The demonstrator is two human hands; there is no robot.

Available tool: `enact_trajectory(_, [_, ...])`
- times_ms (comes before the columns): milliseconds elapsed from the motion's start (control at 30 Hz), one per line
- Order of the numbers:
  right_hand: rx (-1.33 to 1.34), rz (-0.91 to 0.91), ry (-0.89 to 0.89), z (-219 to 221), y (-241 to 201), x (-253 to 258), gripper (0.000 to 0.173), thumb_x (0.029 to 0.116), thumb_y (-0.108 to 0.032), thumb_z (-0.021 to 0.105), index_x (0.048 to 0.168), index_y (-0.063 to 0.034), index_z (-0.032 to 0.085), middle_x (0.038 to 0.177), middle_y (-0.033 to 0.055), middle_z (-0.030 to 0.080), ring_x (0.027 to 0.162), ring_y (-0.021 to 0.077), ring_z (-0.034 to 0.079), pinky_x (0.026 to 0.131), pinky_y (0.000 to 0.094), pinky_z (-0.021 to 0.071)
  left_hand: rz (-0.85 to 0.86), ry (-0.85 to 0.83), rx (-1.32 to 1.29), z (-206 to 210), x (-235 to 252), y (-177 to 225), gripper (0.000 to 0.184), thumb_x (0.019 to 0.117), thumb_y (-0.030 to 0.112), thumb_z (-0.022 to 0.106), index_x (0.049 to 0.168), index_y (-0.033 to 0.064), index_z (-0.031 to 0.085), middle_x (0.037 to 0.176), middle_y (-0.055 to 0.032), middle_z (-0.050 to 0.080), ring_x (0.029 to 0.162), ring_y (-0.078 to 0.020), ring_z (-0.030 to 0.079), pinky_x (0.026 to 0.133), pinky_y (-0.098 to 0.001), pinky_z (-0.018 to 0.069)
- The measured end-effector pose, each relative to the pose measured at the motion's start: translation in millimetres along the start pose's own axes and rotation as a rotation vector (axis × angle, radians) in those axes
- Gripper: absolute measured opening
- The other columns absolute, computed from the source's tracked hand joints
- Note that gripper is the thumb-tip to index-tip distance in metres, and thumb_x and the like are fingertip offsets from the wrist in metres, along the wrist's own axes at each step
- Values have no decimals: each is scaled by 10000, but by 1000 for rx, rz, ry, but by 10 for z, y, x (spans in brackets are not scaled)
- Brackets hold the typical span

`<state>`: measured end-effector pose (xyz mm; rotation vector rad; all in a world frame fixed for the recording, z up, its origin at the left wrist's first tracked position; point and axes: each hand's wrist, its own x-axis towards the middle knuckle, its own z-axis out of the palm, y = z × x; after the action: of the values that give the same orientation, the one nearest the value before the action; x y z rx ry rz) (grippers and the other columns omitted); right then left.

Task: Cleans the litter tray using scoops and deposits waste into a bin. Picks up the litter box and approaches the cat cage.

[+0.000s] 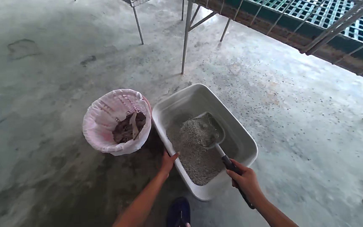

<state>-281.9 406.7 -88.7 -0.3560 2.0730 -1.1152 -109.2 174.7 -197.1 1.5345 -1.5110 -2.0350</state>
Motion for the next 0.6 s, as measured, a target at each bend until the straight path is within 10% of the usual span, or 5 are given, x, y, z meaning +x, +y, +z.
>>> enact_trajectory(600, [52, 53, -6, -93, -136, 147, 416, 900, 48, 692, 1310, 43, 626, 753, 56, 684, 486, 71, 568, 474, 234, 505, -290, -96, 19, 344, -566, -382, 672, 952, 186, 738, 1453, -110, 402, 1373, -305, 552, 1283, -350, 550, 1093, -472, 432])
